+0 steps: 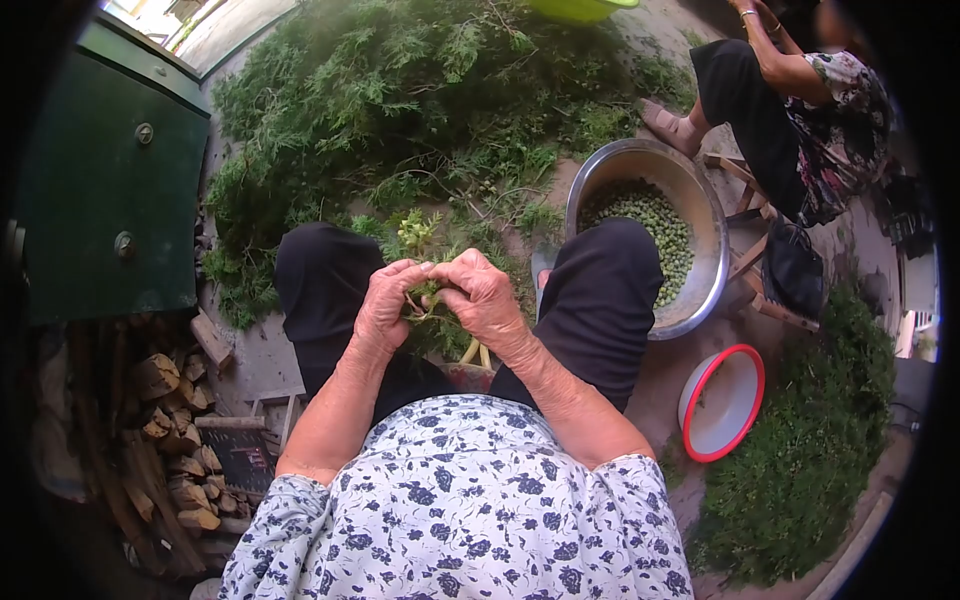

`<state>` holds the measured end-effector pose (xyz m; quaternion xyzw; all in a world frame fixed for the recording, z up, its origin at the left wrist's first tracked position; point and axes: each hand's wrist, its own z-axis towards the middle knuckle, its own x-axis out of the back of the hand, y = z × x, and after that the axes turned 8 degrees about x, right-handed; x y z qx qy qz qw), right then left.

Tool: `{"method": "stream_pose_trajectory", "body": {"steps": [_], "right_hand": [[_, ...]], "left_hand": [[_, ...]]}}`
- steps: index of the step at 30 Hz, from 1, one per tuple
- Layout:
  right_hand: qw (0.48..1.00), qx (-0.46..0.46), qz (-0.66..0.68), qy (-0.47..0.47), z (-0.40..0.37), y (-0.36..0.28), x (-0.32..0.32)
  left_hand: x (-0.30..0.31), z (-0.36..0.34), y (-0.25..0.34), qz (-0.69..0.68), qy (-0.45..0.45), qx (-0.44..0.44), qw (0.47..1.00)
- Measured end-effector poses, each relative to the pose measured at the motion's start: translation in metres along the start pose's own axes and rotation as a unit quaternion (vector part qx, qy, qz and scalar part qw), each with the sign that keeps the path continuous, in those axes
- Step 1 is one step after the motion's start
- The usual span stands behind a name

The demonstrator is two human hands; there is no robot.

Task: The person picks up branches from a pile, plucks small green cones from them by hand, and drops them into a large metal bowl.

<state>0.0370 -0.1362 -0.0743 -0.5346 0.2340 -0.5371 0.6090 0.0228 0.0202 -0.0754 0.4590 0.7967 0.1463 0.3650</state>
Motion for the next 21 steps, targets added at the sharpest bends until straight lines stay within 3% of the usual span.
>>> {"method": "stream_pose_trajectory", "body": {"steps": [6, 11, 16, 19, 21], "right_hand": [[0.999, 0.03, -0.033, -0.009, 0.0, -0.001, -0.003], [0.994, 0.036, -0.055, -0.085, -0.001, 0.003, 0.005], [0.994, 0.038, -0.06, -0.079, 0.001, 0.009, 0.012], [0.997, -0.022, -0.039, -0.062, 0.0, 0.003, 0.014], [0.98, -0.184, 0.065, 0.027, 0.003, -0.008, 0.022]], "left_hand": [[-0.002, -0.004, 0.002, -0.005, -0.006, 0.02, 1.0], [0.004, 0.0, -0.001, -0.015, -0.024, 0.02, 0.999], [0.002, -0.002, 0.001, 0.018, -0.016, 0.029, 0.999], [0.003, 0.001, -0.003, 0.033, -0.018, 0.011, 0.999], [0.001, -0.002, -0.003, 0.043, -0.014, 0.008, 0.999]]}}
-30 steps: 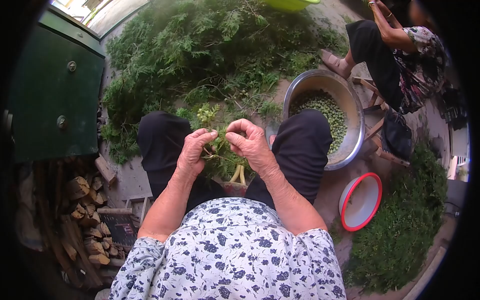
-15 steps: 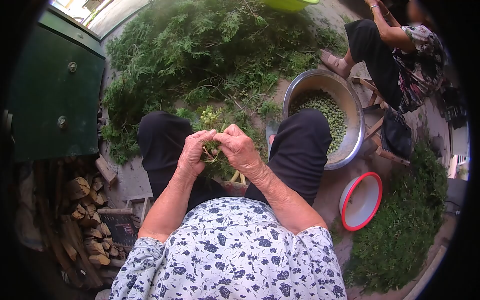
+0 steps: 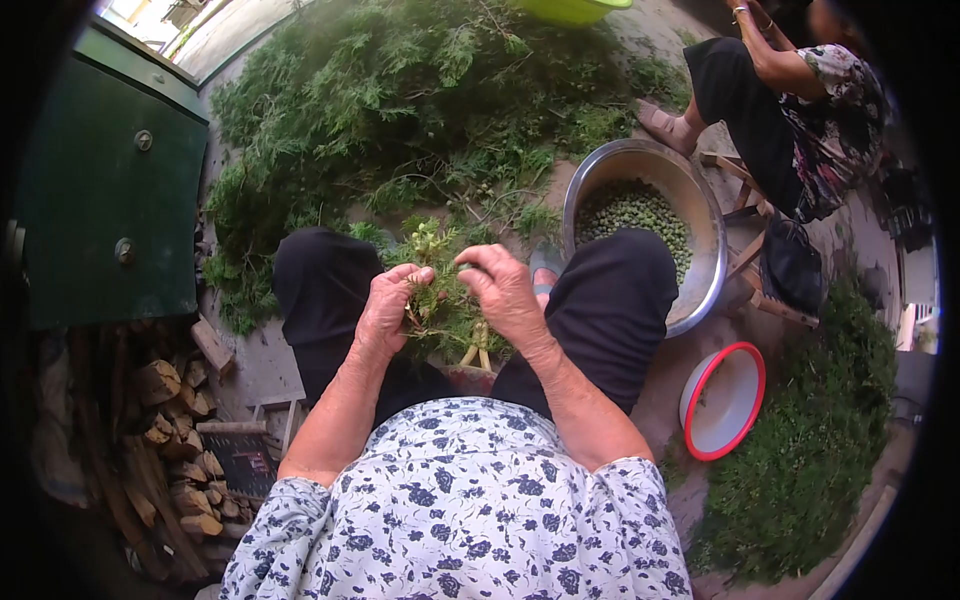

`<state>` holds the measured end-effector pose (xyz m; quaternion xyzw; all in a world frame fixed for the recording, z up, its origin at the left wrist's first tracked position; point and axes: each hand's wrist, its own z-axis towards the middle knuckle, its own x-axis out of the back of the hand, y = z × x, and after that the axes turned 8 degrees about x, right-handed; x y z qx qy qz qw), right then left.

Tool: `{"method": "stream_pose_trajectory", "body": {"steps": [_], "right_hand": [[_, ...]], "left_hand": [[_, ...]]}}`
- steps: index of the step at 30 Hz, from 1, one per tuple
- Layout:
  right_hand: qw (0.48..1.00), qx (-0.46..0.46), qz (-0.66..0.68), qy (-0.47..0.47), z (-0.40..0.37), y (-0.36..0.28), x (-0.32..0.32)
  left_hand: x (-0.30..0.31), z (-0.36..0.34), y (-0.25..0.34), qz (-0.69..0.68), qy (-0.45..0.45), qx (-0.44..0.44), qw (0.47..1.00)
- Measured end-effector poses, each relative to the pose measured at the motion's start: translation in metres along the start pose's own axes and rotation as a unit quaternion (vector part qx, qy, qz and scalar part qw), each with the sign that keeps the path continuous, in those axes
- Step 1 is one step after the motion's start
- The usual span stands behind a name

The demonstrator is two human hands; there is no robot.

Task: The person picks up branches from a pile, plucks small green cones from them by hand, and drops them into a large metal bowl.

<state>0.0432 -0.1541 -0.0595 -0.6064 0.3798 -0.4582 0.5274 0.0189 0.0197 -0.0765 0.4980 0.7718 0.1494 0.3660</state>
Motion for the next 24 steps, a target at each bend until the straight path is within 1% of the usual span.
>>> {"method": "stream_pose_trajectory", "body": {"steps": [1, 2, 4, 5, 7, 9, 11, 12, 13, 14, 15, 16, 17, 19, 21, 23, 24], "right_hand": [[0.999, 0.004, 0.006, 0.048, 0.001, 0.005, 0.007], [0.993, 0.045, -0.059, 0.087, 0.003, 0.001, 0.018], [0.959, 0.117, -0.198, 0.164, 0.008, -0.012, 0.049], [0.93, 0.147, -0.271, 0.201, 0.011, -0.015, 0.068], [0.869, 0.166, -0.397, 0.246, 0.012, -0.01, 0.112], [0.762, 0.16, -0.561, 0.281, 0.01, 0.004, 0.156], [0.754, 0.112, -0.552, 0.337, 0.004, -0.001, 0.174], [0.752, 0.122, -0.537, 0.362, 0.002, -0.008, 0.173], [0.751, 0.121, -0.538, 0.363, 0.001, -0.015, 0.166], [0.835, 0.124, -0.424, 0.327, 0.0, -0.022, 0.154], [0.901, 0.125, -0.301, 0.285, 0.001, -0.028, 0.139], [0.944, 0.097, -0.218, 0.228, 0.0, -0.034, 0.118], [0.975, 0.07, -0.131, 0.168, 0.0, -0.039, 0.095], [0.973, 0.168, -0.144, 0.061, 0.001, -0.043, 0.054], [0.974, 0.192, -0.119, 0.019, 0.003, -0.027, 0.024], [0.964, 0.225, -0.142, 0.016, 0.003, -0.015, 0.004], [0.975, 0.169, -0.143, 0.006, 0.0, -0.019, -0.001]], "left_hand": [[-0.001, -0.001, 0.0, 0.01, 0.005, -0.003, 1.0], [-0.001, 0.0, -0.001, 0.01, 0.005, -0.003, 1.0], [0.001, 0.002, -0.004, 0.06, 0.043, -0.057, 0.996], [0.001, 0.001, -0.004, 0.06, 0.043, -0.058, 0.996], [-0.001, 0.0, -0.002, 0.043, 0.022, -0.101, 0.994], [-0.001, 0.001, -0.002, 0.047, 0.014, -0.103, 0.994], [-0.001, 0.001, -0.001, 0.051, 0.008, -0.104, 0.993], [-0.002, 0.0, 0.0, 0.071, 0.014, -0.107, 0.992], [-0.005, -0.002, 0.001, 0.093, 0.019, -0.109, 0.99], [-0.01, -0.005, 0.004, 0.094, 0.016, -0.108, 0.99], [-0.016, -0.01, 0.01, 0.08, 0.02, -0.069, 0.994], [-0.019, -0.013, 0.013, 0.067, 0.025, -0.031, 0.997], [-0.019, -0.012, 0.012, 0.07, 0.024, -0.031, 0.997], [-0.017, -0.009, 0.009, 0.093, 0.021, -0.033, 0.995], [-0.015, -0.008, 0.005, 0.101, 0.017, -0.041, 0.994], [-0.014, -0.006, -0.001, 0.108, 0.012, -0.05, 0.993], [-0.017, -0.006, -0.002, 0.103, 0.005, -0.076, 0.992]]}}
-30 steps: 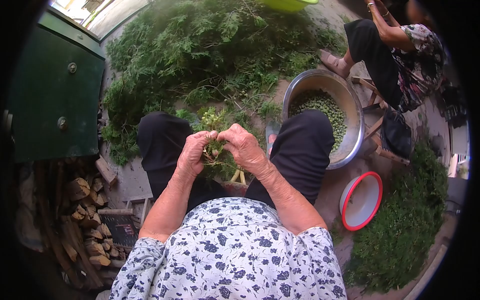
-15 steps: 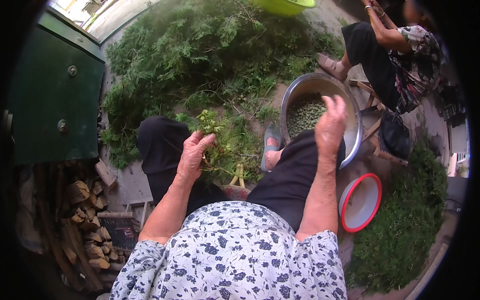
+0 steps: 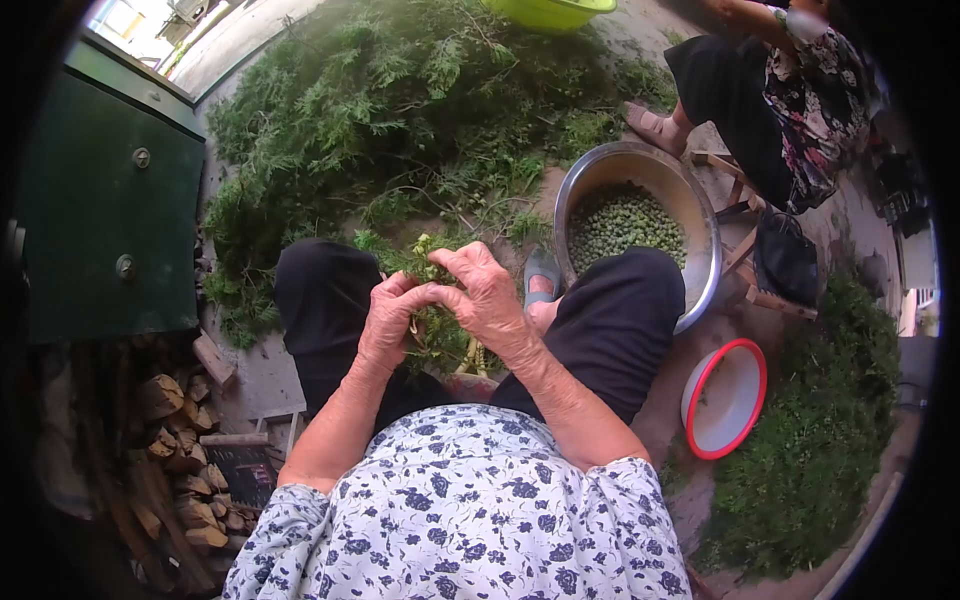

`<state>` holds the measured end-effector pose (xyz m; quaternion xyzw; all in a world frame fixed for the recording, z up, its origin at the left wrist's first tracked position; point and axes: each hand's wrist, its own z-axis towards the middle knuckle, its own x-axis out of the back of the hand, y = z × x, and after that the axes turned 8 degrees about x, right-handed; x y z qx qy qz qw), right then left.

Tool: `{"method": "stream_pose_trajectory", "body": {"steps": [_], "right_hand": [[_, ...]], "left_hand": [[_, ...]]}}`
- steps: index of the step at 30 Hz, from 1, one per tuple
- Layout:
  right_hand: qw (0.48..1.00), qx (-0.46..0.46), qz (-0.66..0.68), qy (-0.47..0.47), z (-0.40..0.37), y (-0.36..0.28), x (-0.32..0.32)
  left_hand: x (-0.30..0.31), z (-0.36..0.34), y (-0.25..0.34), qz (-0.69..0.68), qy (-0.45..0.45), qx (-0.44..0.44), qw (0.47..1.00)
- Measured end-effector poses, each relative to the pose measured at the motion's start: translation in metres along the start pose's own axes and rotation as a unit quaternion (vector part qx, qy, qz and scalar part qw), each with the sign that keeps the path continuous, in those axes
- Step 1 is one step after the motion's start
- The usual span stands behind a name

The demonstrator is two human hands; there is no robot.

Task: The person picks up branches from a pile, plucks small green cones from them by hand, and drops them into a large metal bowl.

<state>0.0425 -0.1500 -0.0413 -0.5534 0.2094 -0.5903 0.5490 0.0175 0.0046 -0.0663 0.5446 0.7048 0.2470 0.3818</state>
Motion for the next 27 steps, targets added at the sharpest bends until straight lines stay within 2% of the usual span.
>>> {"method": "stream_pose_trajectory", "body": {"steps": [1, 4, 6, 9, 14, 18, 25, 26, 27], "right_hand": [[1.0, 0.0, 0.0, 0.0, 0.0, 0.004, -0.003], [1.0, 0.024, -0.008, 0.009, -0.005, 0.018, -0.016], [0.986, -0.067, 0.135, 0.066, -0.005, 0.017, -0.022], [0.989, -0.109, 0.098, 0.033, -0.002, 0.009, -0.014], [0.988, -0.103, 0.112, 0.031, -0.002, 0.016, -0.015], [0.984, -0.115, 0.134, 0.03, -0.004, 0.017, -0.013], [0.979, -0.13, 0.153, 0.027, -0.006, 0.015, -0.01], [0.932, -0.212, 0.291, 0.042, -0.006, 0.017, -0.007], [0.858, -0.288, 0.422, 0.056, -0.007, 0.02, -0.004]], "left_hand": [[-0.002, -0.001, 0.001, -0.007, -0.004, -0.026, 1.0], [-0.004, -0.005, 0.003, -0.022, -0.01, -0.016, 1.0], [-0.004, -0.004, 0.002, -0.037, -0.016, -0.022, 0.999], [-0.003, 0.0, 0.0, -0.062, -0.03, -0.016, 0.998], [0.006, 0.008, -0.011, -0.018, -0.028, -0.003, 0.999], [-0.006, -0.005, 0.005, -0.037, -0.035, 0.021, 0.998], [-0.005, -0.006, 0.003, -0.044, -0.096, 0.014, 0.994], [-0.003, -0.006, 0.003, -0.061, -0.108, 0.022, 0.992], [-0.003, -0.006, 0.001, -0.06, -0.109, 0.023, 0.992]]}}
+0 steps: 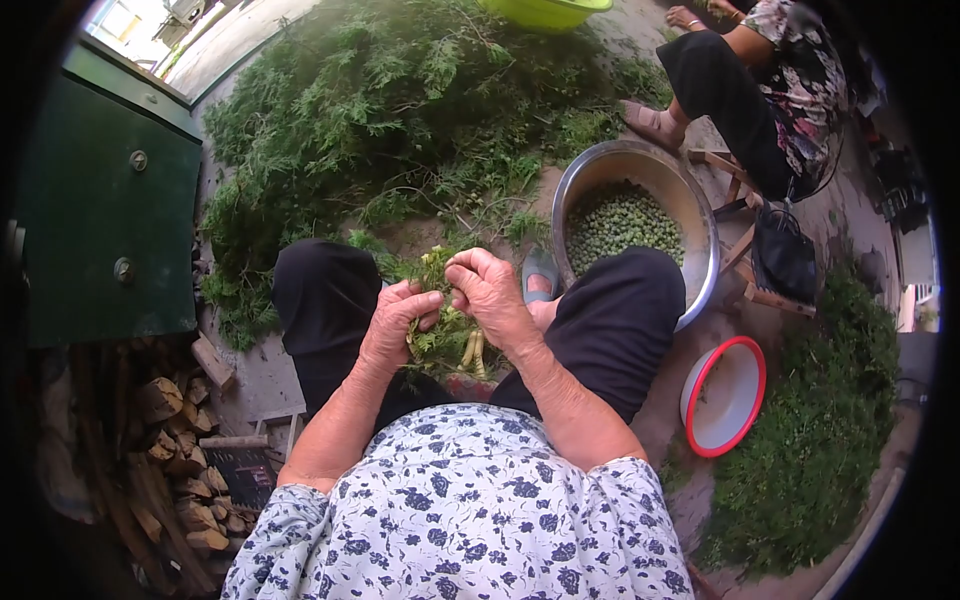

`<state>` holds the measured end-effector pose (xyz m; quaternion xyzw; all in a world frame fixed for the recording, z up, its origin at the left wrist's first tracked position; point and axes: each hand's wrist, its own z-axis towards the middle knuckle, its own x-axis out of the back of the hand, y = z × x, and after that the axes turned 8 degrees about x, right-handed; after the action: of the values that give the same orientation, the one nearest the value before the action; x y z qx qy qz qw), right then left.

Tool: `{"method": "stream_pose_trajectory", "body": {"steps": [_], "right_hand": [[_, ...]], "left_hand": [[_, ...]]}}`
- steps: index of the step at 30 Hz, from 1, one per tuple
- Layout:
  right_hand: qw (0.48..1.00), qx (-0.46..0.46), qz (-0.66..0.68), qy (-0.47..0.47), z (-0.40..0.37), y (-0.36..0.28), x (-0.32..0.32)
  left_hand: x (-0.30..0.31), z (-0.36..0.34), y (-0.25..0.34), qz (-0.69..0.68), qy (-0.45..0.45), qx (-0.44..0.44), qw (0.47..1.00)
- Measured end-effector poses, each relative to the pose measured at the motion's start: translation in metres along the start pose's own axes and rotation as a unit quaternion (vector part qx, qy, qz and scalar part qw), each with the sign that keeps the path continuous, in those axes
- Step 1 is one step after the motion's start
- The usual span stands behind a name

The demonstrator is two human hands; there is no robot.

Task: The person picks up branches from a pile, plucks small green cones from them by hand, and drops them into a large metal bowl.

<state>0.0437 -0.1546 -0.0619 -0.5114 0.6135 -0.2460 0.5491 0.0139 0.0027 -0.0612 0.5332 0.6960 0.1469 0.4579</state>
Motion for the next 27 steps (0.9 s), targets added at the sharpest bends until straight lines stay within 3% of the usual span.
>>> {"method": "stream_pose_trajectory", "body": {"steps": [4, 9, 11, 15, 17, 18, 20, 21, 22, 24, 25, 26, 27], "right_hand": [[0.997, -0.01, 0.079, -0.007, 0.001, -0.005, 0.006], [0.997, -0.029, 0.068, -0.005, -0.003, -0.007, 0.004], [0.999, -0.021, 0.023, -0.044, -0.003, -0.003, 0.006], [0.999, -0.009, -0.036, -0.005, -0.006, 0.0, -0.002], [0.972, 0.116, -0.203, 0.006, -0.003, 0.012, -0.001], [0.972, 0.116, -0.203, 0.006, -0.004, 0.013, -0.004], [0.857, 0.299, -0.414, 0.072, -0.007, 0.014, -0.01], [0.812, 0.357, -0.449, 0.103, -0.007, 0.011, -0.011], [0.812, 0.357, -0.45, 0.102, -0.003, 0.01, -0.004], [0.917, 0.195, -0.291, 0.191, 0.007, 0.006, 0.022], [0.975, 0.09, -0.134, 0.15, 0.009, 0.001, 0.033], [0.975, 0.09, -0.134, 0.152, 0.008, 0.003, 0.036], [0.993, 0.055, -0.025, 0.106, 0.008, 0.006, 0.039]], "left_hand": [[0.0, 0.001, 0.0, -0.013, -0.021, 0.007, 1.0], [0.002, 0.001, 0.001, -0.02, -0.008, 0.02, 1.0], [0.005, 0.003, -0.002, 0.028, 0.009, 0.007, 1.0], [0.002, 0.002, -0.003, 0.019, 0.021, 0.003, 1.0], [0.006, 0.004, -0.008, 0.031, 0.024, 0.011, 0.999], [0.005, 0.003, -0.007, 0.031, 0.023, 0.011, 0.999], [0.0, 0.003, -0.007, 0.012, 0.021, 0.0, 1.0], [0.001, 0.003, -0.009, 0.012, 0.021, 0.0, 1.0], [0.005, 0.003, -0.011, 0.012, 0.016, -0.01, 1.0], [0.007, 0.0, -0.011, 0.012, 0.012, -0.021, 1.0], [0.006, -0.003, -0.009, 0.011, 0.009, -0.016, 1.0], [0.004, -0.005, -0.007, 0.01, 0.005, -0.01, 1.0], [0.003, -0.006, -0.005, 0.01, 0.004, -0.009, 1.0]]}}
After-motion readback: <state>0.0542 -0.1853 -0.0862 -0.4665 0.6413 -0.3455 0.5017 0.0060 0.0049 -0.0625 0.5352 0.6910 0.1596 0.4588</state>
